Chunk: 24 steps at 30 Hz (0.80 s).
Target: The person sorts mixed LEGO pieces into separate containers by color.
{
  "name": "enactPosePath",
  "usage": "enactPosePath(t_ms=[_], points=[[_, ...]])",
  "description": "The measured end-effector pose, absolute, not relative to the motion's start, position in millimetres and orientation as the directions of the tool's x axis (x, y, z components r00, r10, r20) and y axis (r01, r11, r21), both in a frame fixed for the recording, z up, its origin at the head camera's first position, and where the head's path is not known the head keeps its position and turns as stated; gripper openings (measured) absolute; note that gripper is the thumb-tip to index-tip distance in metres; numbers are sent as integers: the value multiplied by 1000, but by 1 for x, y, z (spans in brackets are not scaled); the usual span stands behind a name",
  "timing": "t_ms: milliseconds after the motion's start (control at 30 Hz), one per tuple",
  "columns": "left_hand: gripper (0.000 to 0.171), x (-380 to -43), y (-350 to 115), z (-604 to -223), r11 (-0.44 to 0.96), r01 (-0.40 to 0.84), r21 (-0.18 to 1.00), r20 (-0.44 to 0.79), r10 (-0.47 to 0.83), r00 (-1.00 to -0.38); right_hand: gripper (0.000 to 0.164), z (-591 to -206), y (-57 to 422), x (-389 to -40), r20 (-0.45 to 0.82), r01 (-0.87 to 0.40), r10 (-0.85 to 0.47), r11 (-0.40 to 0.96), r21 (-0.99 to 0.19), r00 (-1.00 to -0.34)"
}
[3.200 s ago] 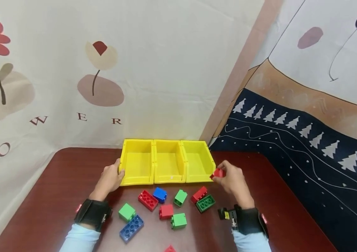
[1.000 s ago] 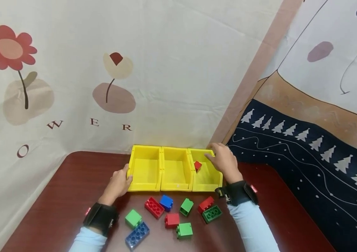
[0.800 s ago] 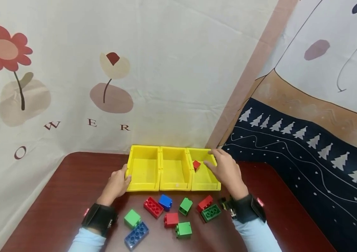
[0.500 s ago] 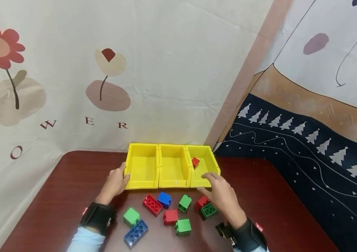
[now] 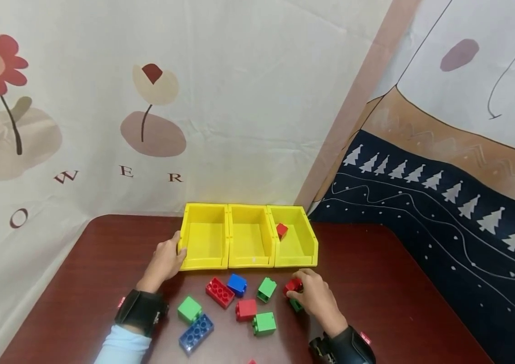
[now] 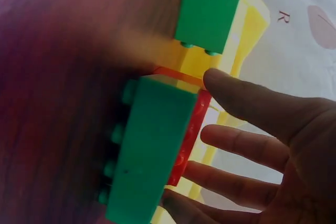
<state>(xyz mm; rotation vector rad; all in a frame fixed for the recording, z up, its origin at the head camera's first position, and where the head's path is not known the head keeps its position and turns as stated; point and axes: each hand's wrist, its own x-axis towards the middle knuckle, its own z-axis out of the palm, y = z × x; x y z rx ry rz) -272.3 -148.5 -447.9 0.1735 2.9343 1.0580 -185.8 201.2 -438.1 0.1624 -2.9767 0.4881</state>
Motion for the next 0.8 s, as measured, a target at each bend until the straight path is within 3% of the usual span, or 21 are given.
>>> enactPosePath(t_ms=[333,533,800], points=[[60,-271,-153,-447,768,95,633,25,103,-994,27,-442,199,-191,168,-141,-92,942,-306,-981],[61,-274,-147,-447,763,101,638,27,108,-994,33,-441,205,-191,153,-102,-55,942,-319,-987],[60,-269,-147,-445,763,89,640,18,101,-995,37,-413,205,-199,155,-101,-49,931,-350,-987]])
